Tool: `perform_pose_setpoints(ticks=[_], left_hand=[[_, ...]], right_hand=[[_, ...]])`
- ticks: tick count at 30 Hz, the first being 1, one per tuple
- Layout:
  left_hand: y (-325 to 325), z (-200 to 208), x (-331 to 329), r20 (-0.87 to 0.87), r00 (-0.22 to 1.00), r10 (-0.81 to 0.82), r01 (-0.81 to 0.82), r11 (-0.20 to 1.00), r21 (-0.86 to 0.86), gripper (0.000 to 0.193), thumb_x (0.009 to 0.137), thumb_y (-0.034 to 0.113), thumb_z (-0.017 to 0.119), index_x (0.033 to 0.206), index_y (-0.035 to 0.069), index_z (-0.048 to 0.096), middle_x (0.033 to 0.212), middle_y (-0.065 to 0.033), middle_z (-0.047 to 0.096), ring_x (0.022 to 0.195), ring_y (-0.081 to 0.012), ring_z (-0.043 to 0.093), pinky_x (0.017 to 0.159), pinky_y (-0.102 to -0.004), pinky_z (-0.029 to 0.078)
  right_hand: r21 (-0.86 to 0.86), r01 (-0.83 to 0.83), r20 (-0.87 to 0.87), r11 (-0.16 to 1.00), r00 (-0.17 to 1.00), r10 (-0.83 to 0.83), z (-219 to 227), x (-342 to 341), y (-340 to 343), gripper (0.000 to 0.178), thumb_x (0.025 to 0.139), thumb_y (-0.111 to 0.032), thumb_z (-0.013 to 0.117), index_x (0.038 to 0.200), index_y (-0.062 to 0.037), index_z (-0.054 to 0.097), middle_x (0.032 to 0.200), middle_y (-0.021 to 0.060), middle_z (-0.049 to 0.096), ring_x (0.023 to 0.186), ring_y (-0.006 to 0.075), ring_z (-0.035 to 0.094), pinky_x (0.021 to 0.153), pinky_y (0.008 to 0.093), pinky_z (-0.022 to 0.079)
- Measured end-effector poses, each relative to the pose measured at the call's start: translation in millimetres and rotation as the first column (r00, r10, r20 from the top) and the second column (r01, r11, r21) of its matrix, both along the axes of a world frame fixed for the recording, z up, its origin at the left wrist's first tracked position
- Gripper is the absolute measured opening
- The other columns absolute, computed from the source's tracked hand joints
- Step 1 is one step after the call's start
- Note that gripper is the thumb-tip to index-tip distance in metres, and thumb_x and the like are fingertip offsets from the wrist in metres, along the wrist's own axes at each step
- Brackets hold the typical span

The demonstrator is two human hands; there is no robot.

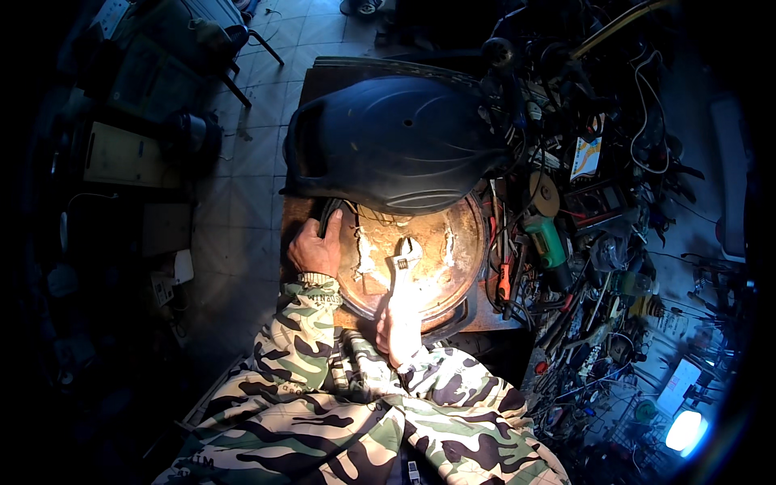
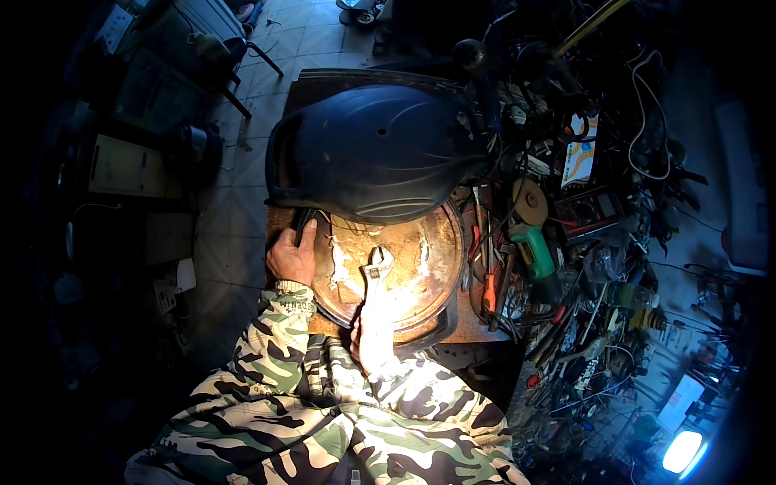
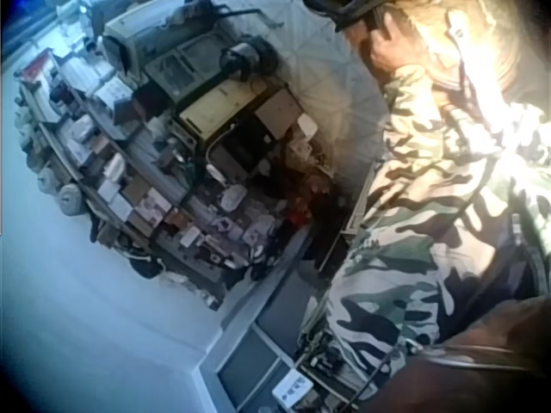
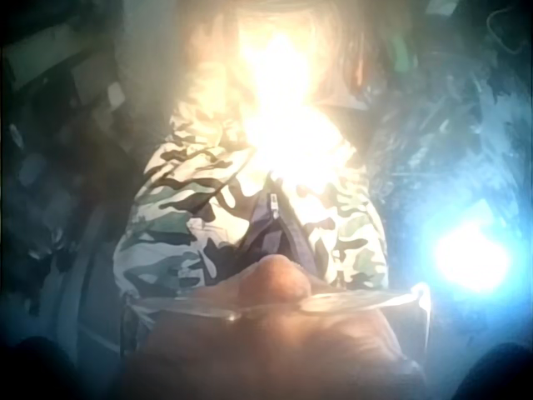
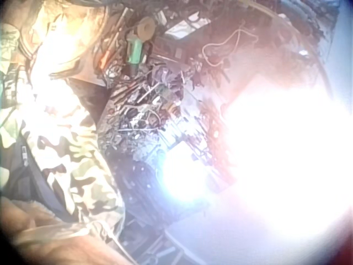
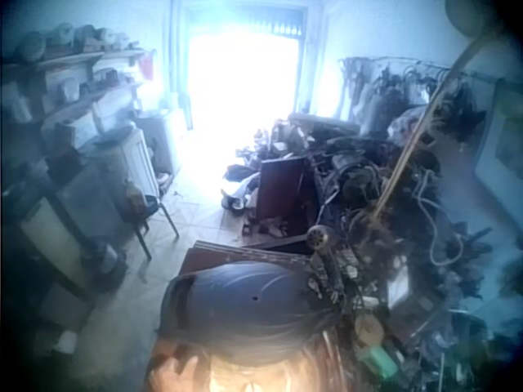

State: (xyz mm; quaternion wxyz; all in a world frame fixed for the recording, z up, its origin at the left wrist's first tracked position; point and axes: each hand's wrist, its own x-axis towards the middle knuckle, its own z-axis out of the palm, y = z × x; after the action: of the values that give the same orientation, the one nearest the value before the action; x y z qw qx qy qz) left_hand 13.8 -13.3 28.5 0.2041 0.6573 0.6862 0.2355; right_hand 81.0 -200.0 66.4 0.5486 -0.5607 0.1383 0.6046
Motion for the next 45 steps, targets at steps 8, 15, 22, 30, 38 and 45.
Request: perform_pose_setpoints(ticks=[8, 15, 22, 30, 38, 45], left_hand=[[2.4, 3.9, 1.2, 0.012, 1.0, 0.001, 0.0, 0.999, -0.044, 0.052, 0.082, 0.052, 0.071, 0.069, 0.002, 0.061, 0.067, -0.0223, 0.062, 0.07, -0.046, 0.06, 0.064, -0.0519, 0.045], [2.6, 4.5, 1.2, 0.034, 0.999, -0.008, 0.009, 1.0, -0.028, 0.052, 0.082, 0.051, 0.072, 0.068, 0.002, 0.061, 0.067, -0.0225, 0.062, 0.07, -0.0458, 0.06, 0.064, -0.0512, 0.046], [1.1, 6.4, 4.4, 0.023, 1.0, 0.01, -0.01, 1.0, -0.016, 0.052, 0.082, 0.051, 0.073, 0.069, 0.002, 0.062, 0.068, -0.0223, 0.062, 0.069, -0.0456, 0.061, 0.064, -0.0513, 0.046], [1.0, 3.7, 1.8, -0.025, 1.0, 0.009, -0.01, 1.0, -0.027, 0.052, 0.083, 0.052, 0.071, 0.069, 0.003, 0.062, 0.068, -0.0215, 0.063, 0.069, -0.0454, 0.06, 0.064, -0.0517, 0.045], [0.8, 2.9, 2.9, 0.017, 1.0, 0.0, 0.001, 1.0, -0.026, 0.051, 0.083, 0.052, 0.071, 0.07, 0.003, 0.063, 0.068, -0.0216, 0.063, 0.069, -0.0456, 0.061, 0.064, -0.0519, 0.045], [0.0, -3.4, 4.7, 0.03, 0.999, -0.017, 0.016, 1.0, 0.016, 0.052, 0.083, 0.052, 0.072, 0.069, 0.002, 0.062, 0.065, -0.0218, 0.06, 0.066, -0.0453, 0.058, 0.06, -0.0502, 0.043]], right_hand=[[-0.031, -0.062, 0.008, 0.998, 0.998, 0.062, 0.4, 22.5, -9.9, 0.029, 0.102, -0.027, 0.052, 0.077, -0.013, 0.052, 0.052, -0.0064, 0.04, 0.035, 0.0041, 0.03, 0.033, 0.0219, 0.02], [-0.04, -0.197, 0.046, 0.98, 0.979, 0.199, -14.5, 47.5, -25.6, 0.023, 0.102, -0.028, 0.051, 0.085, -0.0126, 0.051, 0.053, -0.0069, 0.037, 0.035, 0.0042, 0.03, 0.032, 0.0216, 0.02], [0.09, -0.237, 0.3, 0.967, 0.933, 0.201, -22.5, 30.5, -31.2, 0.023, 0.102, -0.028, 0.051, 0.085, -0.0119, 0.052, 0.053, -0.0064, 0.038, 0.036, 0.0043, 0.031, 0.033, 0.0213, 0.021], [0.014, -0.124, 0.051, 0.992, 0.991, 0.123, -6.9, 34.0, -25.1, 0.024, 0.102, -0.028, 0.052, 0.082, -0.0135, 0.052, 0.053, -0.0071, 0.039, 0.036, 0.0036, 0.031, 0.033, 0.0203, 0.022], [0.013, -0.079, 0.044, 0.997, 0.996, 0.078, -2.9, 25.3, -21.1, 0.026, 0.101, -0.028, 0.054, 0.08, -0.013, 0.051, 0.052, -0.0058, 0.041, 0.035, 0.0045, 0.031, 0.032, 0.0216, 0.021], [-0.01, -0.014, 0.026, 1.0, 1.0, 0.014, -2.3, 11.7, -16.0, 0.029, 0.101, -0.031, 0.054, 0.078, -0.0136, 0.053, 0.05, -0.0063, 0.04, 0.035, 0.0057, 0.033, 0.033, 0.0222, 0.024]])
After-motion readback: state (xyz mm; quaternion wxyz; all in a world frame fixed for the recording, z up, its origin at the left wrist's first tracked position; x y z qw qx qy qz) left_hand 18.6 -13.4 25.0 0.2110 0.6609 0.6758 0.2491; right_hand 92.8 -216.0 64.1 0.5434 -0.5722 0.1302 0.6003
